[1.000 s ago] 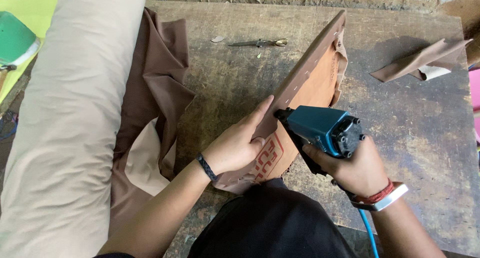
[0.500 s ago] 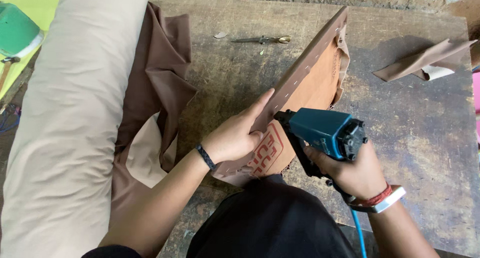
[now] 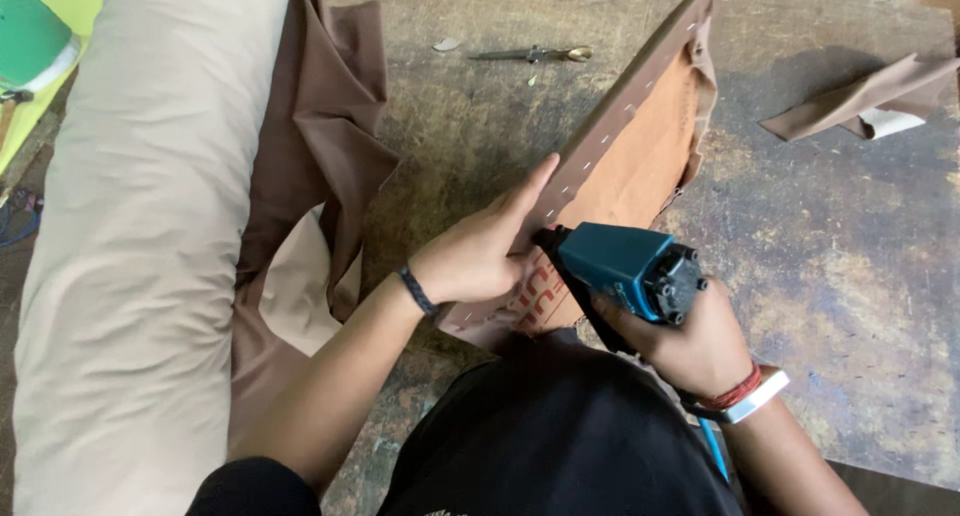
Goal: The person staples brown fabric onto a plywood chair seat using a pneumatic staple gun, pulling the fabric taut and folding the edges over the board. They flip and reposition the seat panel between staples, then press and smooth the fabric to align it before continuing to staple around the edges.
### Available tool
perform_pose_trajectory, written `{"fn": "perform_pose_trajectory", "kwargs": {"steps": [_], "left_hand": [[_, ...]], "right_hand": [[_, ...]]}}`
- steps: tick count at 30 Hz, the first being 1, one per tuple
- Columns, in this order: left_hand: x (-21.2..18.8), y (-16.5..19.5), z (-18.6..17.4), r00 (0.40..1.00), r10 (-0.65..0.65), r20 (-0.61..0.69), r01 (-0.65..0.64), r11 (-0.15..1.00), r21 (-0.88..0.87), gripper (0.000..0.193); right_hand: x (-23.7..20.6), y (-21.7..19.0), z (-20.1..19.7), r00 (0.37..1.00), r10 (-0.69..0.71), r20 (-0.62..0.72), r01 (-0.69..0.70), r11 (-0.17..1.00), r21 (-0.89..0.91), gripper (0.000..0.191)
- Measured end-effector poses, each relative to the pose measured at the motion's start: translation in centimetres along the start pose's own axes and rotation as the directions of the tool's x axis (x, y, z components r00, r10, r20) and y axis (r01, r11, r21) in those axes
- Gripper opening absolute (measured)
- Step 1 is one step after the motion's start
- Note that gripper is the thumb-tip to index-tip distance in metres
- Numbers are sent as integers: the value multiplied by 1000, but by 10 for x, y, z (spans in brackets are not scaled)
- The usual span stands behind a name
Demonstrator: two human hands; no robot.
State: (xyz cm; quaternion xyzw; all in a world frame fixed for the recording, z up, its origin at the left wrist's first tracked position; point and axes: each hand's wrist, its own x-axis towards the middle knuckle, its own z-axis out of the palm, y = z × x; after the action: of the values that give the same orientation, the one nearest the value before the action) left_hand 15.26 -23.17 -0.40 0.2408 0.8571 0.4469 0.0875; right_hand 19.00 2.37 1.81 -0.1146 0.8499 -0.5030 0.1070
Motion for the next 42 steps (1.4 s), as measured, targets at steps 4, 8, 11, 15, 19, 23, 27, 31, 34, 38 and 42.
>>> {"fn": "perform_pose_trajectory", "kwargs": {"steps": [4, 8, 11, 15, 19, 23, 27, 31, 34, 38, 42], "left_hand": [[-18, -17, 3, 991, 134, -5, -114, 821, -560, 77], [-16, -30, 10, 993, 94, -68, -116, 790, -602, 71], [-15, -32, 15, 994, 84, -71, -110, 687, -718, 67], [-16, -33, 13, 993, 92, -68, -112, 644, -757, 66], [-15, -36, 11, 996, 66, -65, -92, 643, -760, 65], [-15, -36, 14, 995, 55, -86, -102, 616, -781, 69], [-17, -34, 14, 999, -10, -44, -33, 516, -856, 75], [-17, -30, 10, 999, -8, -48, -36, 524, -851, 80], [-16, -27, 11, 999, -16, -42, -28, 505, -863, 82], [-14, -29, 11, 998, -44, -38, -8, 540, -842, 84], [-7, -50, 1, 997, -76, -26, 26, 610, -792, 86]], "right_hand": [[-10, -3, 4, 999, -38, 8, 38, 996, 79, 34], [-16, -11, 5, 998, 60, 22, -57, 993, -100, 33], [-18, -14, 5, 997, -44, 70, 48, 997, -60, 34], [-17, -13, 7, 948, 279, 151, -206, 903, -377, 29], [-17, -7, 6, 991, -38, 129, 58, 985, -162, 29], [-20, -1, 9, 978, -73, 193, 107, 979, -172, 28], [-22, 2, 16, 981, -100, 168, 139, 962, -235, 28], [-21, -4, 14, 989, 97, 115, -70, 972, -223, 30], [-18, -10, 10, 992, -121, 42, 124, 989, -85, 30], [-13, -1, 12, 999, -21, 44, 25, 995, -97, 27], [-8, 44, 13, 947, 320, 18, -315, 938, -143, 34]]}}
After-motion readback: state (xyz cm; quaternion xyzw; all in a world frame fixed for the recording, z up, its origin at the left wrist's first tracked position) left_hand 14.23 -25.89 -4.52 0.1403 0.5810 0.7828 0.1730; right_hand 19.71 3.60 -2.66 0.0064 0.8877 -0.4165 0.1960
